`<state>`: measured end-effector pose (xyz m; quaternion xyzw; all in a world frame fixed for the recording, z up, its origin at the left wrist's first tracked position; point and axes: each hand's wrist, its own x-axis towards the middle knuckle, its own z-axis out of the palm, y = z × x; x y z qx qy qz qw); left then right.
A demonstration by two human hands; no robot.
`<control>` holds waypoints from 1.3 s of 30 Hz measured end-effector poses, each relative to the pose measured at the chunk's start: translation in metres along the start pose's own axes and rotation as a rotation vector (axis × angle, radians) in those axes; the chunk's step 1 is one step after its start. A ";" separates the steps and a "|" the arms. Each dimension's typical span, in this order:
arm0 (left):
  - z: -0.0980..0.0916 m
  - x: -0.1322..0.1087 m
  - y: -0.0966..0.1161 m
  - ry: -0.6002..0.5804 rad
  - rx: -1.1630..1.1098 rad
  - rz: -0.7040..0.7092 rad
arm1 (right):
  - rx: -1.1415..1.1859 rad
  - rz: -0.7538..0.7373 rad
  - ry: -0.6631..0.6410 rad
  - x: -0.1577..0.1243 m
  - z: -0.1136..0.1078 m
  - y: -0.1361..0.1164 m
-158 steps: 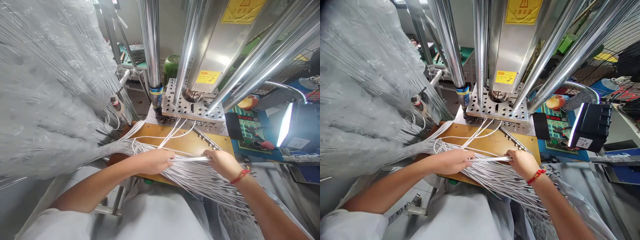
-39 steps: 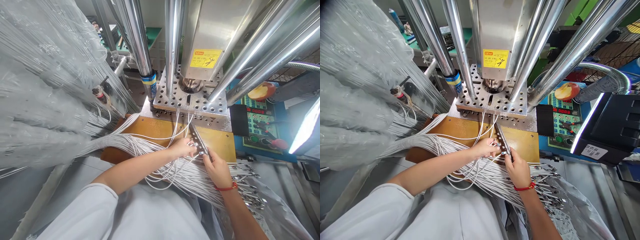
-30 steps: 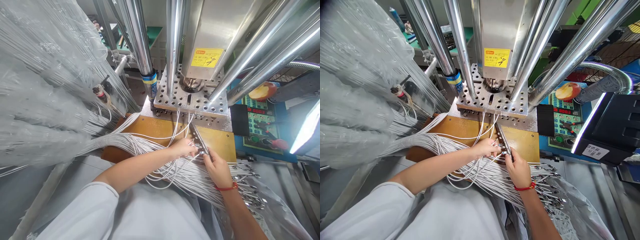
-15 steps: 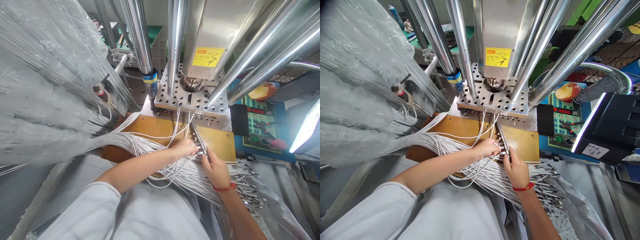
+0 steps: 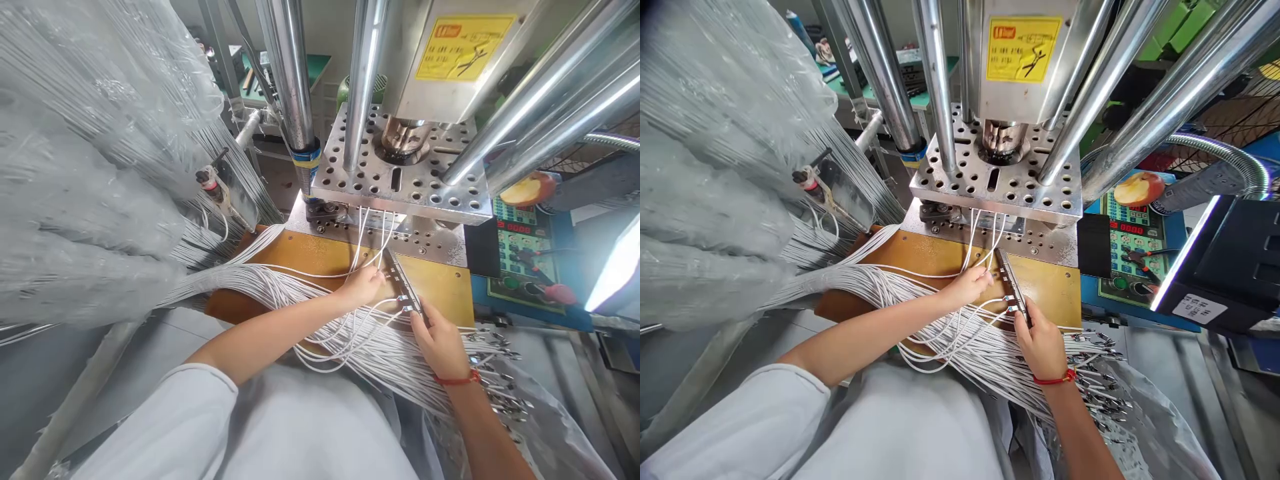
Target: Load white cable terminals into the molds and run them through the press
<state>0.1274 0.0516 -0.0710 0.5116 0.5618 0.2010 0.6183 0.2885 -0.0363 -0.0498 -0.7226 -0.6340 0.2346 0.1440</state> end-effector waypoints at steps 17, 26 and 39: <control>0.015 0.007 -0.008 -0.053 0.109 0.007 | -0.093 -0.041 0.007 -0.001 0.004 0.002; 0.016 0.002 -0.001 -0.108 0.235 0.046 | -0.275 -0.189 0.085 -0.011 0.005 0.006; 0.008 0.011 0.007 0.007 0.365 0.186 | -0.054 0.036 -0.018 -0.013 -0.011 0.009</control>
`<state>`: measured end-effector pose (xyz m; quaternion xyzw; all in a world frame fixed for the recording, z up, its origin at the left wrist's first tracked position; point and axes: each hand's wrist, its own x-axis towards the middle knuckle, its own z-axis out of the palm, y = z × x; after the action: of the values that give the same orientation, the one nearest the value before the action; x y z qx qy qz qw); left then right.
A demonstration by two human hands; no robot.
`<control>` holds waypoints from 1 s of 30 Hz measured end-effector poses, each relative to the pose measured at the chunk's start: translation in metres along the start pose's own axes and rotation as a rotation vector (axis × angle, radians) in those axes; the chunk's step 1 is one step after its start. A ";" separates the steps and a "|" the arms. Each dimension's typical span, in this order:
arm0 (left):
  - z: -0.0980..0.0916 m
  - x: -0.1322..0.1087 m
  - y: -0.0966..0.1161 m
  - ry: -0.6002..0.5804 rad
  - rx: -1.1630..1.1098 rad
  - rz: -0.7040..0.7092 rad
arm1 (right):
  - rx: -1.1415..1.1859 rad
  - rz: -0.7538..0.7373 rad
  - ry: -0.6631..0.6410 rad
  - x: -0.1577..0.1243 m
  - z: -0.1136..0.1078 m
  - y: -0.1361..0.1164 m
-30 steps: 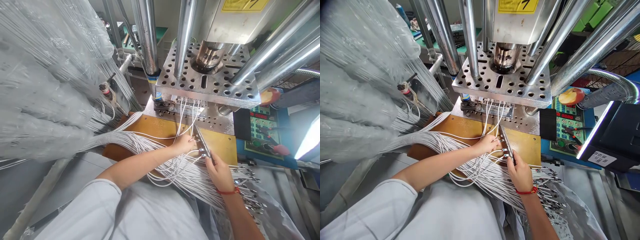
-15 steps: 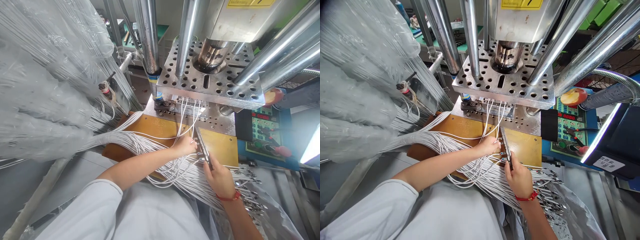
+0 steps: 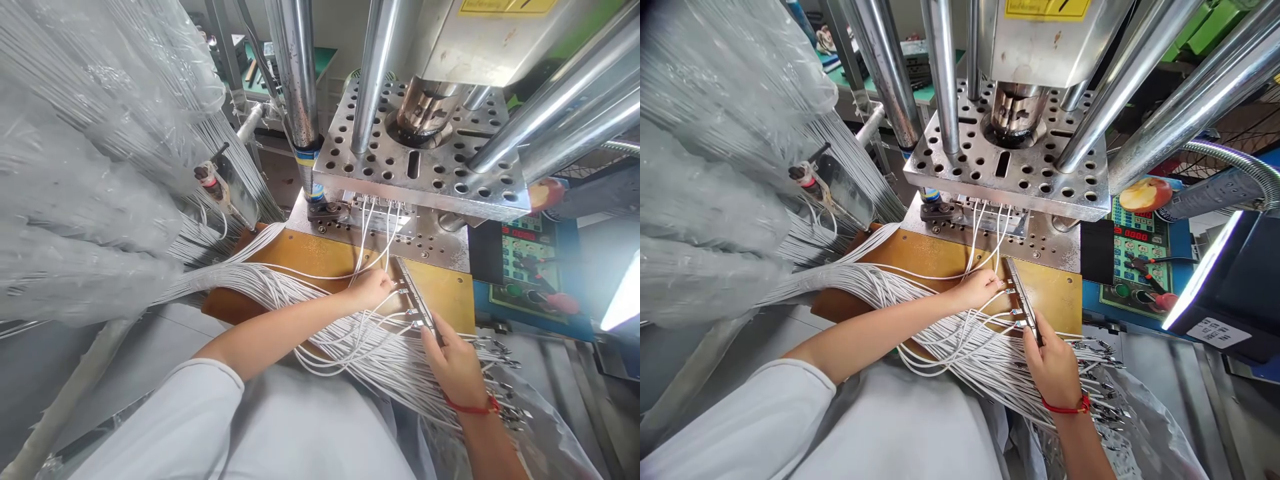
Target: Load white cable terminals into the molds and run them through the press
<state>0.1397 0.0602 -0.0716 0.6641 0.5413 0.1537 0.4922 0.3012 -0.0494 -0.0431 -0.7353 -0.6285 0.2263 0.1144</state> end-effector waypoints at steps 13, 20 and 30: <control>0.018 0.020 -0.016 -0.025 -0.229 -0.154 | 0.050 0.007 -0.012 -0.002 0.004 0.006; 0.009 0.013 0.004 -0.023 -0.167 -0.269 | -0.113 -0.136 0.026 -0.004 0.008 0.006; 0.004 0.003 0.025 -0.024 0.312 0.089 | -0.442 -0.075 -0.168 -0.030 -0.007 -0.014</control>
<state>0.1581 0.0625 -0.0543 0.7577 0.5227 0.0818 0.3822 0.2885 -0.0753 -0.0252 -0.6972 -0.6970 0.1391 -0.0938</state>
